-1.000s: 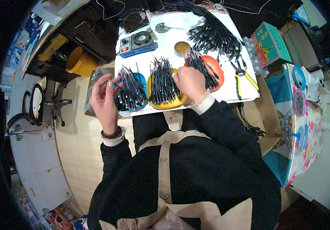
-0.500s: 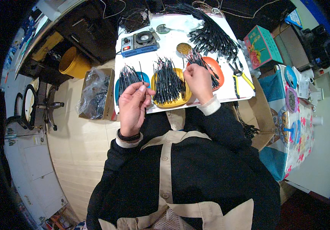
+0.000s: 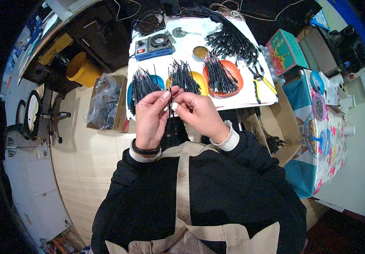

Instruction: The person repeatedly picks black wires from trays, inserts them into a small white connector, and places the assembled unit into a cardboard box. The process is repeated continuously with both hands coordinating the insertion and placement.

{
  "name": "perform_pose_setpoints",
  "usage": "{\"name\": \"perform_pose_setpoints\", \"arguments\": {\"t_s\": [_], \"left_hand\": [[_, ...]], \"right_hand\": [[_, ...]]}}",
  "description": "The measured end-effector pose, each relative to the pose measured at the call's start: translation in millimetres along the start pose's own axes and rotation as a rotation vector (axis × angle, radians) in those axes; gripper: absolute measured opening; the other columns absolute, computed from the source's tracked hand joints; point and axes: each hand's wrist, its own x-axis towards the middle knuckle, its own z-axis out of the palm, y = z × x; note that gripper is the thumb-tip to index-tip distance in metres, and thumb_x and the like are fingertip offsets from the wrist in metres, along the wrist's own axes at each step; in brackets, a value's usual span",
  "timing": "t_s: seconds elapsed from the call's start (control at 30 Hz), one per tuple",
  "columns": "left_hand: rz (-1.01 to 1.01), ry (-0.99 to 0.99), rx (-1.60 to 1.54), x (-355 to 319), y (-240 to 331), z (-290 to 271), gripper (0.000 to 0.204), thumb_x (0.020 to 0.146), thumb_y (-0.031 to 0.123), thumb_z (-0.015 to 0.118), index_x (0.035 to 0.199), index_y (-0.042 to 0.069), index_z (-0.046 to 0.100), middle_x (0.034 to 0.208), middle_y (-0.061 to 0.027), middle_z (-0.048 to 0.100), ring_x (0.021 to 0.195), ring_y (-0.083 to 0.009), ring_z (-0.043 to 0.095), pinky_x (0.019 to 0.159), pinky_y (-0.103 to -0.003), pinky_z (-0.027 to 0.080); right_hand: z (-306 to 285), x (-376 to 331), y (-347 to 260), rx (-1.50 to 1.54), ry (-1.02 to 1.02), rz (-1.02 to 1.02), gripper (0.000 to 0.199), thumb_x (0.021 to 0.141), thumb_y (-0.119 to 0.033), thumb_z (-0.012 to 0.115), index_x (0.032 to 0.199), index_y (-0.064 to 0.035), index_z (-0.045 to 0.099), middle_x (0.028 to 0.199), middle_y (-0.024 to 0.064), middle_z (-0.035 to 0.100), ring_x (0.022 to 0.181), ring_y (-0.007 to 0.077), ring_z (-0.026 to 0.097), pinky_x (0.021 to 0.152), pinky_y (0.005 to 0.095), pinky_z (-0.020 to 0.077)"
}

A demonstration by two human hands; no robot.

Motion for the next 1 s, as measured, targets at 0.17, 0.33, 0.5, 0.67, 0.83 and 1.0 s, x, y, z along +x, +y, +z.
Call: {"name": "perform_pose_setpoints", "arguments": {"t_s": [0.17, 0.33, 0.5, 0.67, 0.83, 1.0], "left_hand": [[0.009, -0.023, 0.034, -7, -4, 3, 0.013, 0.091, 0.003, 0.059, 0.101, -0.005, 0.063, 0.102, -0.0175, 0.068, 0.095, -0.0230, 0.067, 0.082, -0.032, 0.056], [0.004, 0.012, 0.071, -14, -6, 13, 0.013, 0.090, 0.002, 0.061, 0.101, -0.006, 0.063, 0.094, -0.0126, 0.068, 0.079, -0.0144, 0.064, 0.068, -0.024, 0.053], [0.013, -0.036, 0.076, -14, -7, 17, 0.012, 0.090, 0.001, 0.062, 0.100, -0.006, 0.063, 0.087, -0.0093, 0.067, 0.071, -0.0106, 0.061, 0.061, -0.021, 0.049], [0.029, -0.071, 0.124, -13, -8, 15, 0.012, 0.089, 0.000, 0.061, 0.099, -0.006, 0.063, 0.085, -0.0092, 0.066, 0.071, -0.0113, 0.061, 0.063, -0.021, 0.049], [-0.062, -0.144, -0.026, -14, -8, 15, 0.012, 0.089, 0.001, 0.062, 0.099, -0.006, 0.063, 0.089, -0.0111, 0.067, 0.073, -0.0127, 0.061, 0.065, -0.022, 0.050], [-0.250, -0.212, -0.124, -14, -4, 13, 0.010, 0.089, 0.000, 0.060, 0.097, -0.005, 0.062, 0.093, -0.0137, 0.067, 0.075, -0.0164, 0.063, 0.066, -0.025, 0.052]], "right_hand": [[-8, -8, -10, 0.017, 0.009, -0.007, 0.011, 0.092, -0.006, 0.059, 0.097, 0.0030, 0.060, 0.076, -0.0006, 0.060, 0.063, 0.0022, 0.051, 0.056, 0.0175, 0.0420], [-28, -3, -19, 0.068, 0.146, -0.118, 0.015, 0.090, -0.005, 0.062, 0.102, 0.0038, 0.061, 0.085, 0.0025, 0.064, 0.074, 0.0055, 0.059, 0.066, 0.0191, 0.0491], [-30, 5, -16, 0.176, 0.122, -0.178, 0.015, 0.089, -0.004, 0.062, 0.102, 0.0036, 0.061, 0.087, 0.0027, 0.064, 0.077, 0.0058, 0.059, 0.069, 0.0198, 0.0490], [-33, 2, -12, 0.252, 0.073, -0.177, 0.015, 0.090, -0.005, 0.061, 0.104, 0.0021, 0.060, 0.088, 0.0028, 0.063, 0.073, 0.0051, 0.058, 0.062, 0.0175, 0.0470], [-37, 2, -5, 1.011, -0.151, 0.211, 0.013, 0.095, -0.012, 0.055, 0.105, -0.0034, 0.055, 0.082, 0.0042, 0.059, 0.061, 0.0038, 0.048, 0.047, 0.0136, 0.0350], [-40, -2, -11, 0.779, -0.160, 0.159, 0.014, 0.092, -0.012, 0.060, 0.104, -0.0048, 0.056, 0.085, 0.0019, 0.061, 0.063, 0.0024, 0.052, 0.050, 0.0135, 0.0377]]}}
